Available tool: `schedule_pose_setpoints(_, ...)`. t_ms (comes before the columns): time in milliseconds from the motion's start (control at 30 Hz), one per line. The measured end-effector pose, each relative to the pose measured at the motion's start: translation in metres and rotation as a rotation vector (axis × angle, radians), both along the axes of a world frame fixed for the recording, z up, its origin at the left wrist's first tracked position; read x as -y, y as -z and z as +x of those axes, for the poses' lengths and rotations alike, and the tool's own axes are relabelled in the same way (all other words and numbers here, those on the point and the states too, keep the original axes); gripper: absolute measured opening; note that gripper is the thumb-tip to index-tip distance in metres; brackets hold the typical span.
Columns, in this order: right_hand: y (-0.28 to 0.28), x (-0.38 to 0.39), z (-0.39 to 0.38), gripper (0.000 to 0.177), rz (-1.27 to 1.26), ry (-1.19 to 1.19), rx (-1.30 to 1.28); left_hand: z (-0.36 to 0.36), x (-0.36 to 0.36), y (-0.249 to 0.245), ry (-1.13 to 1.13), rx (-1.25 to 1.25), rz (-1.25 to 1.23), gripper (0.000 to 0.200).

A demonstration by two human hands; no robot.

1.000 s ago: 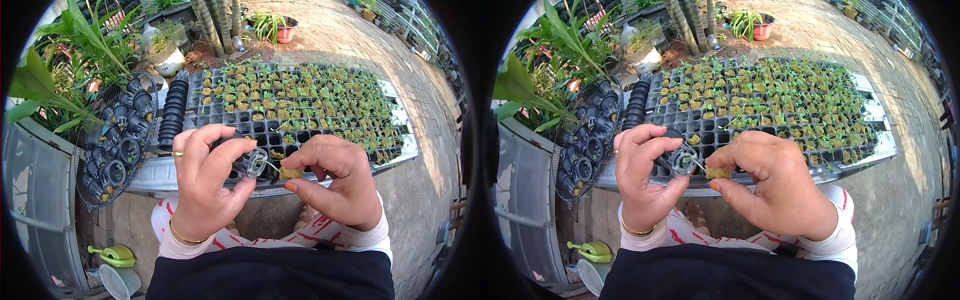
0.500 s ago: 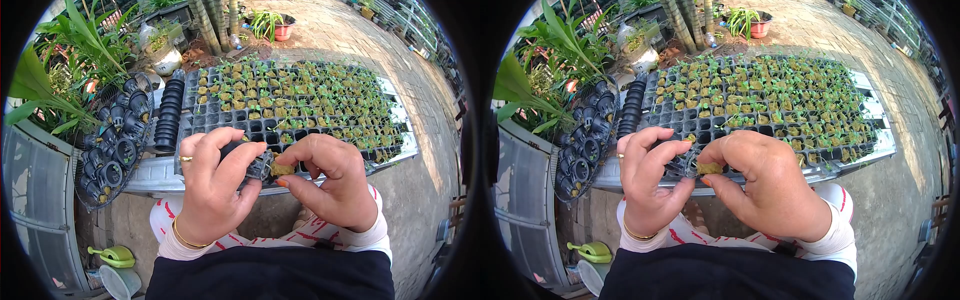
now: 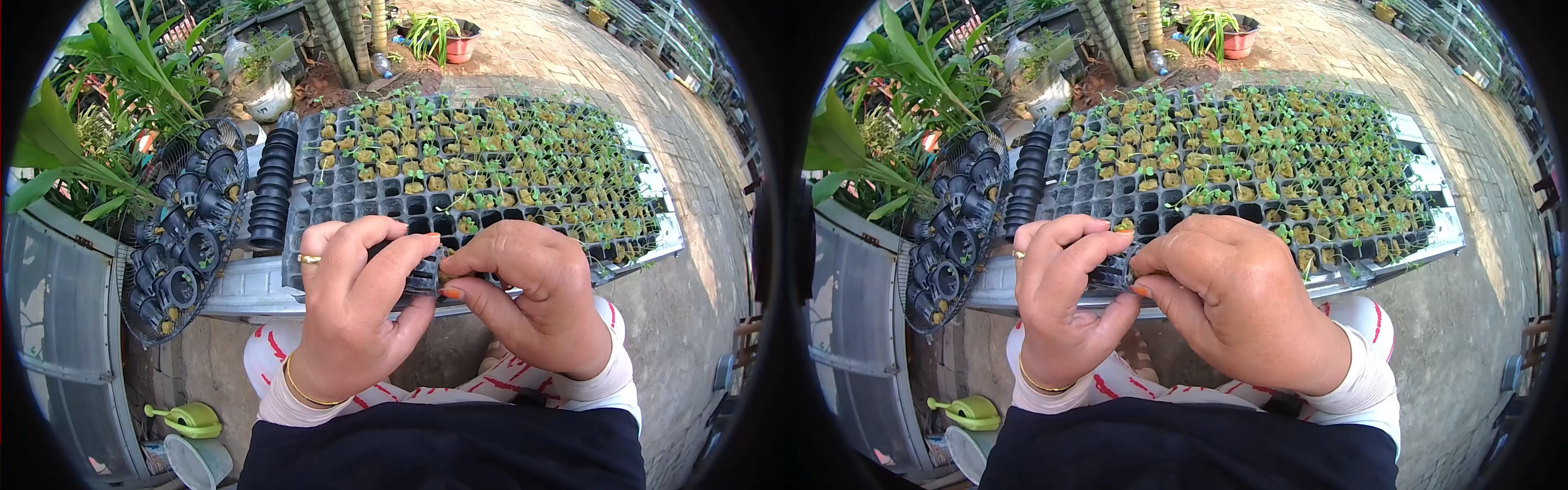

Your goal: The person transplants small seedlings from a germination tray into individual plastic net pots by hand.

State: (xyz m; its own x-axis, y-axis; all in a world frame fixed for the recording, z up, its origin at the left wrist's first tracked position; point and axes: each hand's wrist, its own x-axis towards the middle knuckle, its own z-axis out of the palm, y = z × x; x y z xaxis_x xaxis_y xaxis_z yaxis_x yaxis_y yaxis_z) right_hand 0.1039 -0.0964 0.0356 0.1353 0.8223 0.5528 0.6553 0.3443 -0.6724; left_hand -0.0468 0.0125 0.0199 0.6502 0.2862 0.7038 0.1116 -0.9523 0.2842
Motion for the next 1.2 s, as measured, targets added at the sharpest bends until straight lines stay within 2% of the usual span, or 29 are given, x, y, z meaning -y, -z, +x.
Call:
schedule_pose_setpoints(233, 0.0021, -0.0007, -0.002, 0.015, -0.001, 0.055, -0.073, -0.0016, 0.0019, -0.0027, 0.005, -0.013, -0.025, 0.053)
schedule_pose_setpoints(500, 0.0006, -0.001, 0.0057, 0.023, 0.084, 0.011, 0.071, -0.0032, -0.0009, -0.0039, 0.04, -0.012, -0.054, 0.054)
schedule_pose_setpoints(933, 0.0038, -0.0024, 0.0035, 0.017, 0.139, -0.005, 0.142, -0.003, -0.0027, -0.0029, 0.079, -0.013, -0.071, 0.053)
schedule_pose_setpoints(1200, 0.005, -0.0012, 0.0061, 0.016, 0.036, -0.064, -0.014, -0.0017, -0.0032, -0.0011, 0.063, -0.004, 0.028, 0.05)
